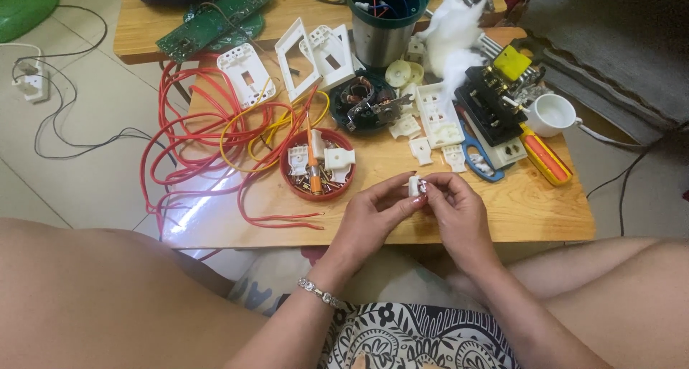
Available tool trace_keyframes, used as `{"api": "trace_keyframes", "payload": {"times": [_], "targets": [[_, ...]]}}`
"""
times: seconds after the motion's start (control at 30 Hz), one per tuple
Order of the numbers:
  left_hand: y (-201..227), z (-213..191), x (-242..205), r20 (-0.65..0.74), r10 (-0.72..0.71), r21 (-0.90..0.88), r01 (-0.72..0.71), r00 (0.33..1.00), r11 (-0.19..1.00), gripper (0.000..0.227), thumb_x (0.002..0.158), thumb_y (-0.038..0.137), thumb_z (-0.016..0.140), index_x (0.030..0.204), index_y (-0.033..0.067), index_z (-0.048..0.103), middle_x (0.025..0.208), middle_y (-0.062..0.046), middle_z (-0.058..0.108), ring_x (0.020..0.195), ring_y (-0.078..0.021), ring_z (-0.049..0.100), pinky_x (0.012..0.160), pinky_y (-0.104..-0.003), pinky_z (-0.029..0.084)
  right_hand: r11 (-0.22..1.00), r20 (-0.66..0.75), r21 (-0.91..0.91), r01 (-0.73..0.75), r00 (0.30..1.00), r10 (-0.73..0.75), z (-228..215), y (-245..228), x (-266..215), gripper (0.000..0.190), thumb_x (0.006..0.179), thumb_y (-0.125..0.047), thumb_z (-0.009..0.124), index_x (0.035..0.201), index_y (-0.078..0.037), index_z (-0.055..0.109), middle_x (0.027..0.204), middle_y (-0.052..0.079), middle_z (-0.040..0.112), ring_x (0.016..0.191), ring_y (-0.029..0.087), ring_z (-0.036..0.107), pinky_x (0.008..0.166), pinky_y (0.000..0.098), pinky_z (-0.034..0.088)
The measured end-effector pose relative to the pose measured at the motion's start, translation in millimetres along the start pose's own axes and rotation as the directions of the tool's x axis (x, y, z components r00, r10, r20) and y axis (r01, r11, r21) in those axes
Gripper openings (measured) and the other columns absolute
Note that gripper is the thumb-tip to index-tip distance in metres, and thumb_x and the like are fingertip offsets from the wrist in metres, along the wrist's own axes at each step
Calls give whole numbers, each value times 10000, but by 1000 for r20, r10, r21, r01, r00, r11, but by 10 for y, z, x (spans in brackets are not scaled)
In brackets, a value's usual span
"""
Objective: A person is sitting on the floor attempting to assemble small internal components of an electrical switch, specifically trying to fit a metal contact into a plastic housing.
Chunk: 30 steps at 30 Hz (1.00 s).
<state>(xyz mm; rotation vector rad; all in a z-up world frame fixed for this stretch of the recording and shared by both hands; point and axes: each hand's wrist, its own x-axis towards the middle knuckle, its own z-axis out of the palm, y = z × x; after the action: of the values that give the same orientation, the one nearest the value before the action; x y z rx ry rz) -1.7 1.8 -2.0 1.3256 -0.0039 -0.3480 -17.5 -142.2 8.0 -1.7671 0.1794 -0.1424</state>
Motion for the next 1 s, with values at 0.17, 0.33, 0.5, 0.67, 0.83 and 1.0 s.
{"api": "trace_keyframes", "payload": {"times": [0.17, 0.33, 0.5, 0.67, 0.83, 1.0], "targets": [[3, -14, -5, 6, 21, -71, -20, 1000, 997, 583, 763, 176, 777, 1304, 68, 585, 1106, -184, 672, 1017, -246, 644, 850, -355, 569, 999, 9, -50, -12, 1000, 13, -1, -19, -7, 116, 929, -64, 585, 1008, -8, 648, 752, 94, 651, 708, 133, 628, 713, 285, 531], [-21, -21, 6, -4, 23, -108, -23, 1000, 994, 587, 774, 176, 768, 1317, 68, 573, 1115, -159, 662, 1001, -218, 631, 835, -330, 577, 995, 34, -102, -7, 999, 10, -7, -30, -9, 118, 910, -74, 610, 995, -22, 672, 756, 83, 676, 723, 113, 631, 739, 288, 536], [-34, -19, 16, -22, 23, -93, -25, 999, 995, 564, 780, 203, 770, 1296, 64, 589, 1073, -157, 655, 971, -209, 628, 837, -340, 577, 994, 65, -112, 17, 998, -9, -46, 86, 4, 118, 895, -68, 625, 982, -38, 699, 785, 75, 685, 752, 113, 617, 759, 302, 532], [-17, -26, 35, -36, -5, -59, 3, 999, 998, 552, 793, 226, 757, 1284, 39, 590, 1076, -213, 658, 940, -266, 675, 797, -350, 594, 993, 100, -120, 5, 995, 7, -33, 39, -14, 129, 887, -68, 637, 985, -38, 716, 804, 92, 691, 770, 134, 617, 775, 324, 529], [-54, -3, 38, -47, 4, -21, -5, 999, 1000, 566, 776, 195, 771, 1284, 32, 585, 1075, -222, 649, 944, -278, 675, 787, -358, 597, 998, 79, -57, -3, 997, 8, -21, 23, -30, 138, 909, -71, 608, 1010, -28, 692, 824, 77, 668, 812, 125, 590, 817, 317, 520], [-44, 15, 33, 0, -3, 18, 3, 1000, 1000, 576, 737, 241, 803, 1256, 78, 615, 1061, -179, 674, 967, -241, 677, 843, -364, 576, 999, -3, 29, -23, 1000, 23, 5, 37, -11, 133, 955, -78, 557, 1047, -28, 639, 817, 55, 606, 777, 112, 593, 781, 275, 516]]}}
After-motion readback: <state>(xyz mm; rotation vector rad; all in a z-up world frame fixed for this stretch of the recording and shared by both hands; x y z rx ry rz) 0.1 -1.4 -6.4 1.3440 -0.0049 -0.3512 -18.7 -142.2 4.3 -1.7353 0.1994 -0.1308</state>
